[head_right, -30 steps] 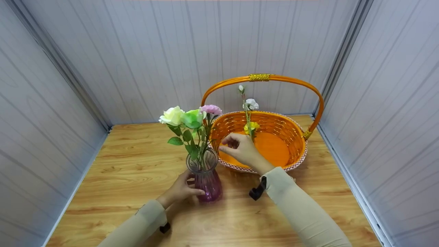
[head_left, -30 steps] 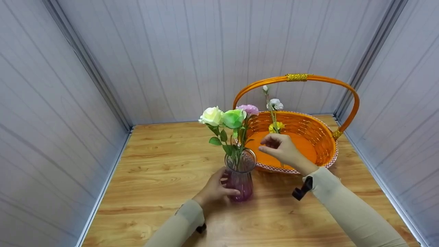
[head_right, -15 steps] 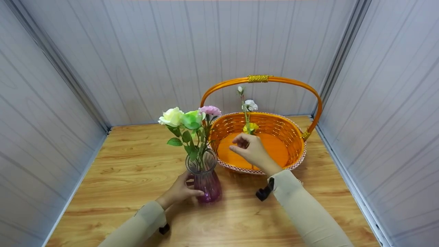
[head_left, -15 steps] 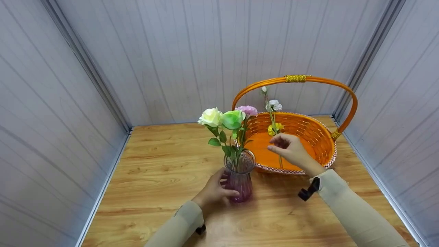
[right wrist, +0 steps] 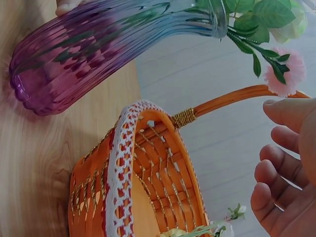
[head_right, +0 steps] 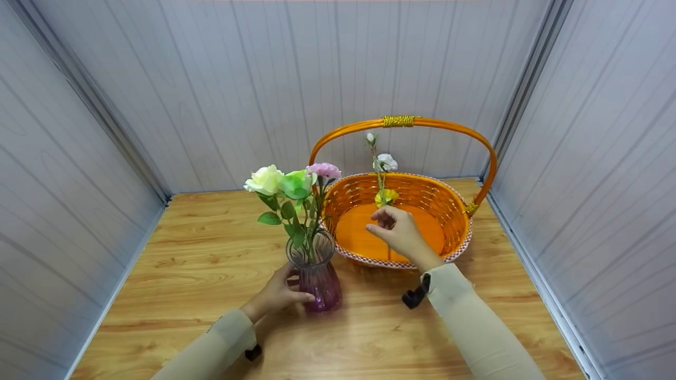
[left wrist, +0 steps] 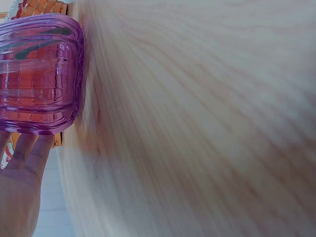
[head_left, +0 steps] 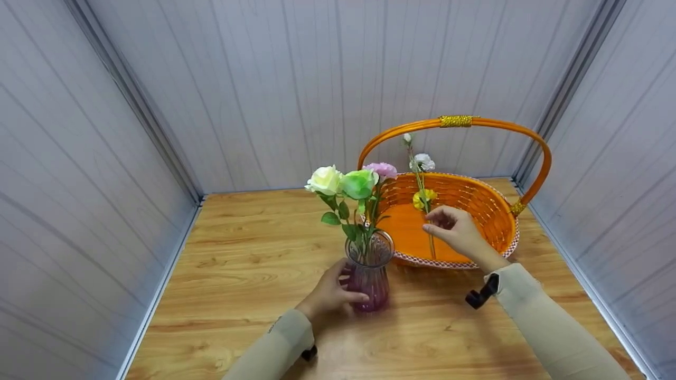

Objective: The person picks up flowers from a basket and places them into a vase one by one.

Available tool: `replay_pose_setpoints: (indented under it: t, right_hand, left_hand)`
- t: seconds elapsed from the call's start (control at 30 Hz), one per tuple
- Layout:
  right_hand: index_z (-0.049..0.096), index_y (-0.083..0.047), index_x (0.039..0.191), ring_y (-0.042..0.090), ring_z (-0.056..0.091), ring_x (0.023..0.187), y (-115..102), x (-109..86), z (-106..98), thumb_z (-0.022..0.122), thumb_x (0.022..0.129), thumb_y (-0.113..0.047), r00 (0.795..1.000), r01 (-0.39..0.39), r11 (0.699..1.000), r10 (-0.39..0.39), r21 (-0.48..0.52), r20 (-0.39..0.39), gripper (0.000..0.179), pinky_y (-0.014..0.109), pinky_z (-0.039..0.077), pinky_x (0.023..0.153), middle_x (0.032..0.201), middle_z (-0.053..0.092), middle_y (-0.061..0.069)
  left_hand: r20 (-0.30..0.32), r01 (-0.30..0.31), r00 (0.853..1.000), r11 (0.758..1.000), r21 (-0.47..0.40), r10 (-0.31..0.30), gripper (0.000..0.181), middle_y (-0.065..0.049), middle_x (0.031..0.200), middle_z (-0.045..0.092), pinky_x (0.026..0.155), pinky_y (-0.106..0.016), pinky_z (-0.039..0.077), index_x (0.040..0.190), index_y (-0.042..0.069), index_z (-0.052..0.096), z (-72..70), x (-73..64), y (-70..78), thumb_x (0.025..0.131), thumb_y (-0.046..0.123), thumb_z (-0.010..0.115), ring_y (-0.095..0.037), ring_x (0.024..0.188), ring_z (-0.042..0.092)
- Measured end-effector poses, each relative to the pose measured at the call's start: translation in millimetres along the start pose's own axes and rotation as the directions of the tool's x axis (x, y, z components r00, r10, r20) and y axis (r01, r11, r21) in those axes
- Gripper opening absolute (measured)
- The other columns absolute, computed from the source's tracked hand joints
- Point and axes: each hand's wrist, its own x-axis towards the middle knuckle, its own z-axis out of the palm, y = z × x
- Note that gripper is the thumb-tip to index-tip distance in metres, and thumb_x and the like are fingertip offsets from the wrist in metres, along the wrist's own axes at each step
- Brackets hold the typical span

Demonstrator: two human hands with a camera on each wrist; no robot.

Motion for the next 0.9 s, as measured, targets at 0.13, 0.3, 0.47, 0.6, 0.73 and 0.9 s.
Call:
replay_pose_setpoints:
  t: [0.13, 0.3, 0.47, 0.6, 0.73, 0.9]
  right_hand:
    - [0.075, 0.002, 0.113, 0.009, 0.056, 0.077, 8, 0.0, -1, 0.081, 0.098, -0.011, 1.0, -0.029, 0.999, 0.029, -0.023, -0.008, 0.021, 0.017, 0.048, 0.067, 0.093, 0.067, 0.01]
    - [0.072, 0.007, 0.116, 0.008, 0.056, 0.078, 14, -0.1, -1, 0.081, 0.098, -0.007, 0.998, -0.065, 0.997, 0.063, -0.051, -0.025, 0.025, 0.015, 0.048, 0.067, 0.094, 0.067, 0.01]
    - [0.07, 0.011, 0.115, 0.009, 0.056, 0.078, 6, -3.9, -2, 0.079, 0.098, -0.005, 0.997, -0.081, 0.995, 0.08, -0.062, -0.023, 0.025, 0.015, 0.048, 0.068, 0.093, 0.066, 0.015]
    - [0.07, 0.012, 0.114, 0.008, 0.056, 0.079, 2, -6.9, -4, 0.078, 0.099, -0.005, 0.997, -0.079, 0.994, 0.078, -0.07, -0.007, 0.024, 0.015, 0.048, 0.068, 0.093, 0.067, 0.016]
    - [0.07, 0.013, 0.115, 0.009, 0.056, 0.08, 8, -7.2, -6, 0.077, 0.1, -0.005, 0.994, -0.105, 0.992, 0.105, -0.065, -0.004, 0.024, 0.015, 0.048, 0.069, 0.094, 0.067, 0.015]
    - [0.069, 0.012, 0.115, 0.012, 0.057, 0.08, 14, -6.7, -7, 0.077, 0.099, -0.004, 0.993, -0.119, 0.991, 0.12, -0.057, 0.012, 0.024, 0.016, 0.049, 0.068, 0.094, 0.067, 0.014]
  left_hand:
    - [-0.001, 0.0, 1.0, 1.0, -0.005, 0.0, 0.084, -0.015, 0.14, 0.061, 0.119, -0.054, 0.055, 0.151, 0.013, 0.053, -0.1, 0.1, 0.0, 0.081, 0.021, 0.098, -0.035, 0.135, 0.063]
    - [-0.002, 0.009, 1.0, 1.0, -0.01, -0.009, 0.086, -0.015, 0.142, 0.062, 0.12, -0.053, 0.054, 0.153, 0.013, 0.051, -0.1, 0.3, 0.8, 0.081, 0.022, 0.098, -0.034, 0.136, 0.062]
    - [-0.004, 0.012, 1.0, 1.0, -0.003, -0.012, 0.087, -0.015, 0.142, 0.062, 0.121, -0.053, 0.053, 0.153, 0.012, 0.051, 0.3, -0.1, 1.4, 0.081, 0.023, 0.098, -0.034, 0.136, 0.062]
    - [-0.002, 0.021, 1.0, 1.0, 0.007, -0.021, 0.088, -0.016, 0.144, 0.061, 0.121, -0.054, 0.053, 0.154, 0.012, 0.05, 0.2, -0.3, 0.8, 0.081, 0.024, 0.098, -0.035, 0.137, 0.061]
    - [0.002, 0.023, 1.0, 1.0, 0.013, -0.023, 0.088, -0.015, 0.144, 0.061, 0.121, -0.054, 0.053, 0.154, 0.012, 0.05, -0.2, 0.1, 0.2, 0.082, 0.025, 0.098, -0.035, 0.138, 0.061]
    - [0.002, 0.016, 1.0, 1.0, 0.02, -0.016, 0.086, -0.015, 0.144, 0.062, 0.121, -0.055, 0.053, 0.153, 0.013, 0.052, -0.5, 0.3, 0.7, 0.082, 0.025, 0.098, -0.035, 0.137, 0.061]
